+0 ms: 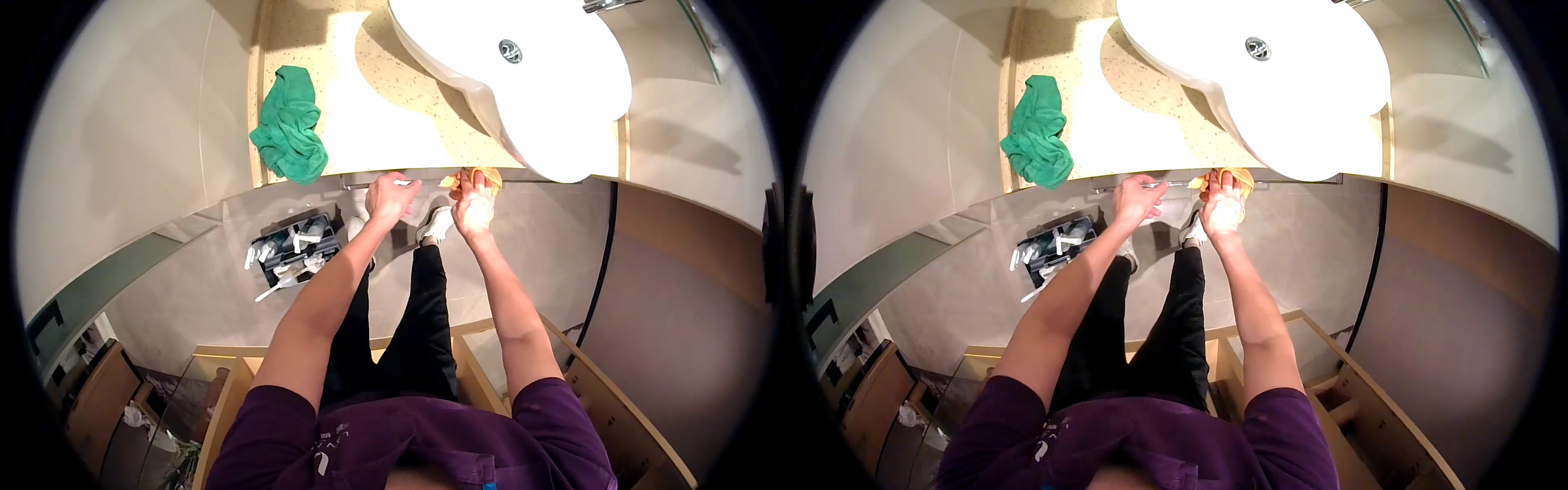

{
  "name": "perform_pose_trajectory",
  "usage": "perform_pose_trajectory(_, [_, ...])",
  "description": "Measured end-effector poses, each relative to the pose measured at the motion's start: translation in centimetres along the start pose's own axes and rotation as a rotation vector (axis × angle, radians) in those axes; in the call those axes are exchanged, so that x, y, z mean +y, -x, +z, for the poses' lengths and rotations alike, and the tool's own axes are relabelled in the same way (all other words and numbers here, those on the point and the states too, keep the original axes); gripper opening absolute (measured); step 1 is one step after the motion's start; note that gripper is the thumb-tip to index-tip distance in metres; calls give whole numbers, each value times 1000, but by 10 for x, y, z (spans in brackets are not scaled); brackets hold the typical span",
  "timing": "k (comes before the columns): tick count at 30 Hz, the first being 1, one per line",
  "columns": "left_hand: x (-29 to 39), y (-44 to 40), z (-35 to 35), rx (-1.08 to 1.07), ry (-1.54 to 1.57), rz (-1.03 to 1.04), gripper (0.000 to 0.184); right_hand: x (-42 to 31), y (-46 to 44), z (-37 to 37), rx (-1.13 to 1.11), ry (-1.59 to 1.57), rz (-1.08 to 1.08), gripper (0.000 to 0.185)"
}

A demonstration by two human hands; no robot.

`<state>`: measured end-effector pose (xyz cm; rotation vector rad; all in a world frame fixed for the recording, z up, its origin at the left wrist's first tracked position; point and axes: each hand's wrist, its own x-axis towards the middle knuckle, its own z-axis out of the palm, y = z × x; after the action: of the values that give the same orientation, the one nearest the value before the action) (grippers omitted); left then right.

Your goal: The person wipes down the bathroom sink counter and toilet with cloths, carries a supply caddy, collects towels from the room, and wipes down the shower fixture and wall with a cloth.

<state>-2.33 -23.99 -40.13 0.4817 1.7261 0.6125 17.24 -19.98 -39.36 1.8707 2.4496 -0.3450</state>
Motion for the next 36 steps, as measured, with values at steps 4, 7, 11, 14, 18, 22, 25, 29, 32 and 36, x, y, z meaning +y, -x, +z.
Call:
perform_pose_trajectory(4, [-8,-5,-2,-10,11,-7,48,-2,1,-3,-17,-1,-23,66])
perform_pose_trajectory(7, [-12,-9,-2,-31,60,-15,48,-2,2,-3,-36,17,-31,66])
perform_pose_trajectory(11, [-4,-1,-5,-10,0,-6,46,-10,4,-6,-4,5,-25,65])
perform_pose_trajectory(14, [-4,-3,-7,-39,-5,2,45,-11,2,-9,8,6,-32,63])
perform_pose_trajectory(18, [-4,-1,-7,-37,19,8,45,-11,2,-5,-47,19,-7,69])
perform_pose_trajectory(22, [-7,-6,-5,-41,29,2,47,-12,3,-4,-48,30,-6,70])
perform_pose_trajectory(25, [-10,-7,-10,-79,55,12,48,-13,4,-5,-17,34,-39,70])
perform_pose_trajectory(29, [-18,22,-31,-162,215,91,46,-33,21,31,32,189,-75,75])
perform_pose_trajectory(32, [-65,40,-46,102,384,326,43,-123,28,51,-121,-175,-158,55])
perform_pose_trajectory(36, [-94,69,-100,333,481,250,34,-186,41,37,13,-212,-353,51])
